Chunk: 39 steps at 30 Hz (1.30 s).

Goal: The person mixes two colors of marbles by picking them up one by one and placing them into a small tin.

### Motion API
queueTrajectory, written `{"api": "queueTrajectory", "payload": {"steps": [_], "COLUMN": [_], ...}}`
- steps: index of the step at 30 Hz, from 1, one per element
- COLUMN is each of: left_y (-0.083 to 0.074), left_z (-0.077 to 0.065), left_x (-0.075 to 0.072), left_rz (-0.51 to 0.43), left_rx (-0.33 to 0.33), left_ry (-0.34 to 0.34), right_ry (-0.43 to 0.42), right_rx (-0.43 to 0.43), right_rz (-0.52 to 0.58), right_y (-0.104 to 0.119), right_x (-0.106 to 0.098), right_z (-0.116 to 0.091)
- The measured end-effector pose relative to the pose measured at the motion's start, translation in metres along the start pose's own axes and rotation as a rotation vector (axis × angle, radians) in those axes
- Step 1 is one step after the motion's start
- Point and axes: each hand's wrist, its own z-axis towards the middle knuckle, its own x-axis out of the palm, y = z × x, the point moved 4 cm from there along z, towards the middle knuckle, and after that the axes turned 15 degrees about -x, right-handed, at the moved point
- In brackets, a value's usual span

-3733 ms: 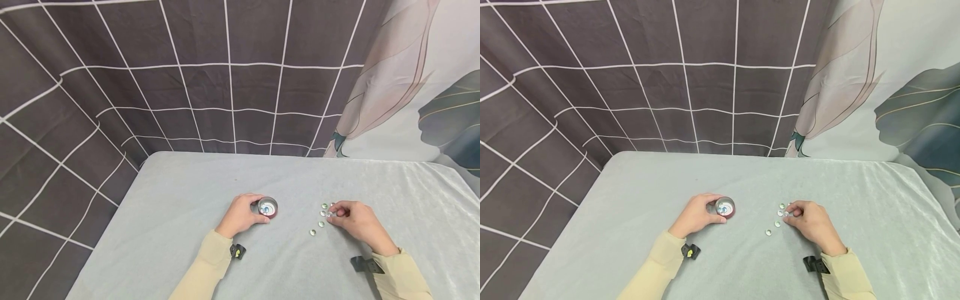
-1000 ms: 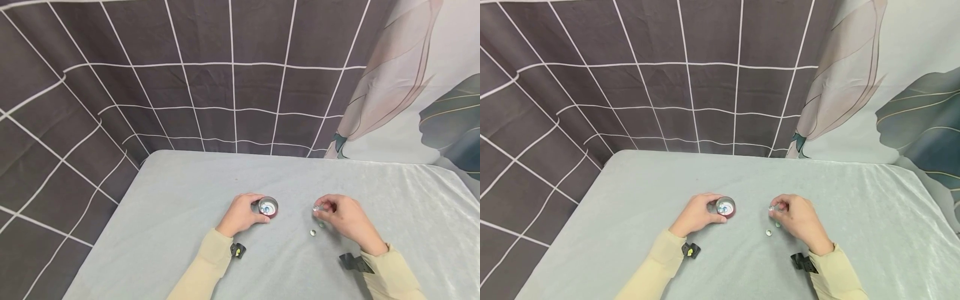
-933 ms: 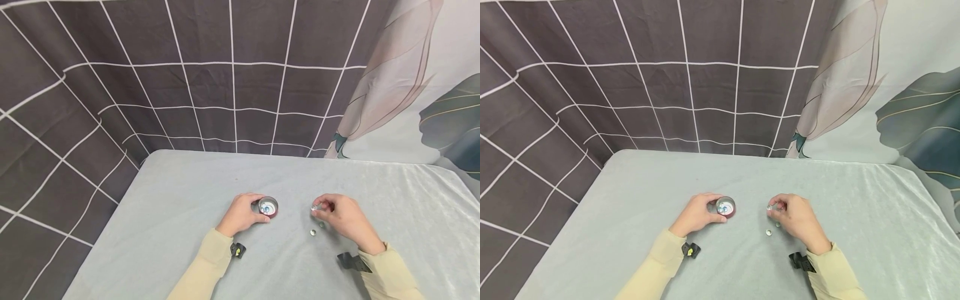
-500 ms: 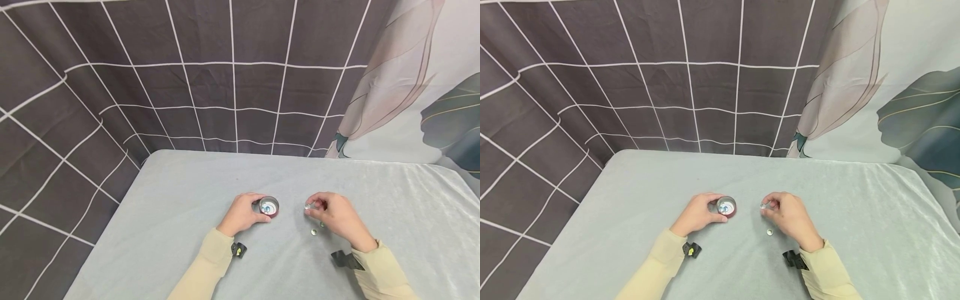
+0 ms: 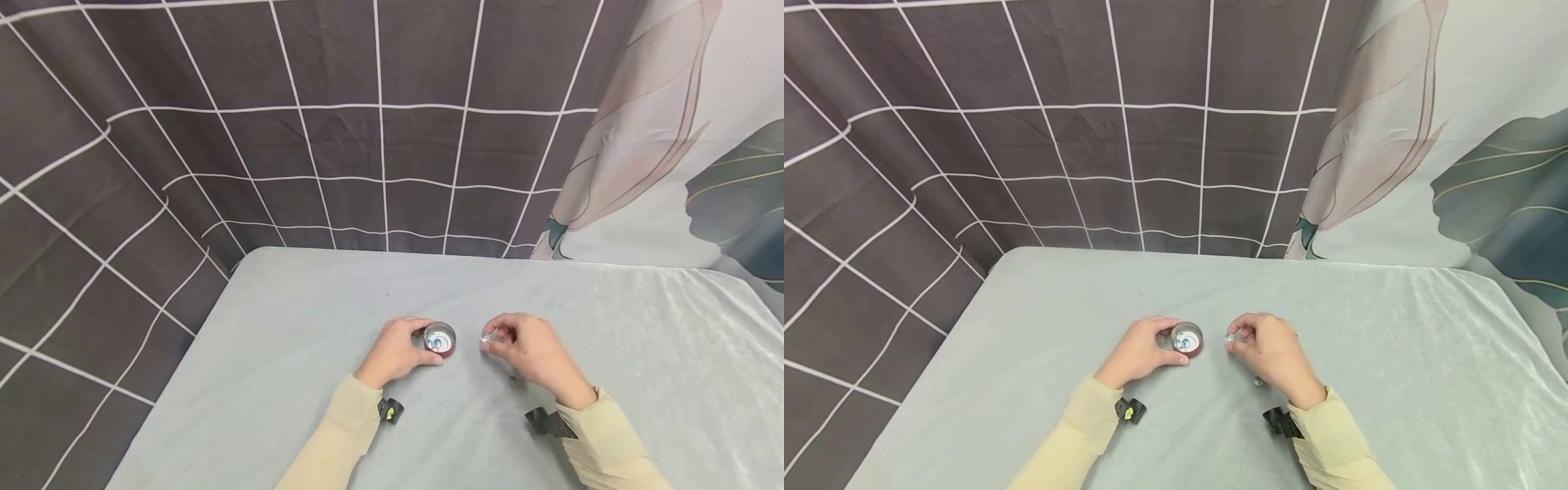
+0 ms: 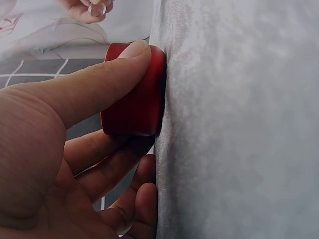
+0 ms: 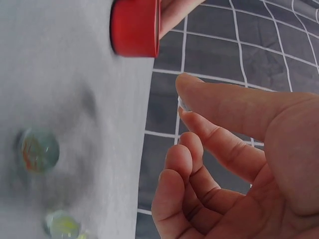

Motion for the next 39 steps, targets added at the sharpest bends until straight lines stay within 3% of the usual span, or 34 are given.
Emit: {"api": "queueTrajectory", "payload": {"steps": [39], "left_y": [0.003], "left_z": [0.000], "left_x": [0.000], "left_rz": [0.023], "left_rx": [0.008], "left_ry": [-0.014], "right_ry": [0.019], "right_rx": [-0.054], "right_rz": [0.032], "right_y": [0.021], "right_x": [0.029], "right_z": [0.020]}}
